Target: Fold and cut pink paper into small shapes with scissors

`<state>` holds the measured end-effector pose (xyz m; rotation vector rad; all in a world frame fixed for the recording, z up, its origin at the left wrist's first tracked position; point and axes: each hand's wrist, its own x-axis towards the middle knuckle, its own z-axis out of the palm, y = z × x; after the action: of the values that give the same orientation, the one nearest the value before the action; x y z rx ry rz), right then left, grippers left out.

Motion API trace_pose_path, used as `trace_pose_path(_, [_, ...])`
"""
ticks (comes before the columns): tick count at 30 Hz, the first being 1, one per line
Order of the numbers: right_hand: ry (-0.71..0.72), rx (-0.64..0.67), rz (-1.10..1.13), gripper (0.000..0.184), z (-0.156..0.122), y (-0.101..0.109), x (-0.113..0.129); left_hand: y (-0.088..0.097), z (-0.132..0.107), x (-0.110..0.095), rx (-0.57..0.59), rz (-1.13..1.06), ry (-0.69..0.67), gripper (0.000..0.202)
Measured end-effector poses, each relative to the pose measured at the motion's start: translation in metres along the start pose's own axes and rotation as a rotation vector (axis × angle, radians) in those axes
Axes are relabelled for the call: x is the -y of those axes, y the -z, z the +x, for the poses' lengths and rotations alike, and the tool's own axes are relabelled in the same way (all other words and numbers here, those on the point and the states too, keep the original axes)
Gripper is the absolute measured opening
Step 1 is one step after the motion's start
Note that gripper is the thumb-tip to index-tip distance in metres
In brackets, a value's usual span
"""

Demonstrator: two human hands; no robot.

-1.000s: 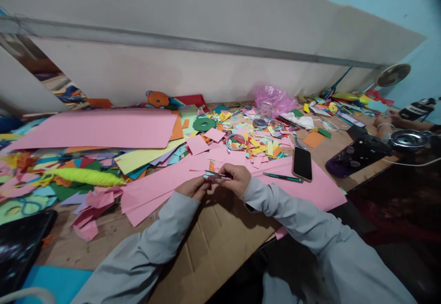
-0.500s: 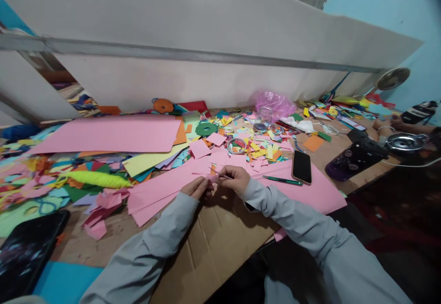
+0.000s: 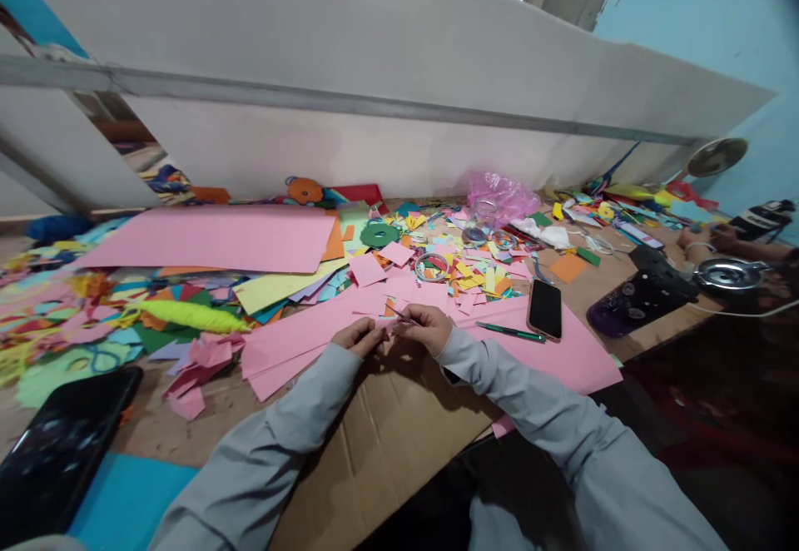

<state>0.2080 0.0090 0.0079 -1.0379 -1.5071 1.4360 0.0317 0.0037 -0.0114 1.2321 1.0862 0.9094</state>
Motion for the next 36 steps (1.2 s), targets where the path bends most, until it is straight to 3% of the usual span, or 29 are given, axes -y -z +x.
trace_pose_path(3, [0.0, -0.014, 0.003, 0.036, 0.0, 0.001, 0.0, -0.001, 0.0, 0.004, 0.033, -0.036, 0.018, 0.045])
trace_pose_path(8, [0.01, -0.062, -0.031, 0.033, 0.001, 0.002, -0.002, 0.0, 0.002, 0.011, 0.008, 0.016, -0.104, 0.042])
trace_pose_path(19, [-0.021, -0.049, -0.157, 0.026, -0.006, 0.0, 0.008, 0.001, -0.001, 0.003, 0.01, 0.066, -0.071, 0.038])
trace_pose_path(23, [0.015, -0.072, -0.103, 0.027, -0.005, -0.001, 0.003, 0.0, -0.002, 0.002, 0.002, 0.114, -0.073, 0.038])
trace_pose_path(28, [0.029, -0.071, -0.037, 0.028, -0.001, 0.003, -0.006, -0.002, -0.001, 0.007, -0.028, 0.288, -0.213, 0.033])
trace_pose_path(36, [-0.009, -0.013, 0.077, 0.033, 0.003, 0.007, -0.012, 0.001, 0.001, 0.007, 0.016, 0.281, -0.22, 0.03])
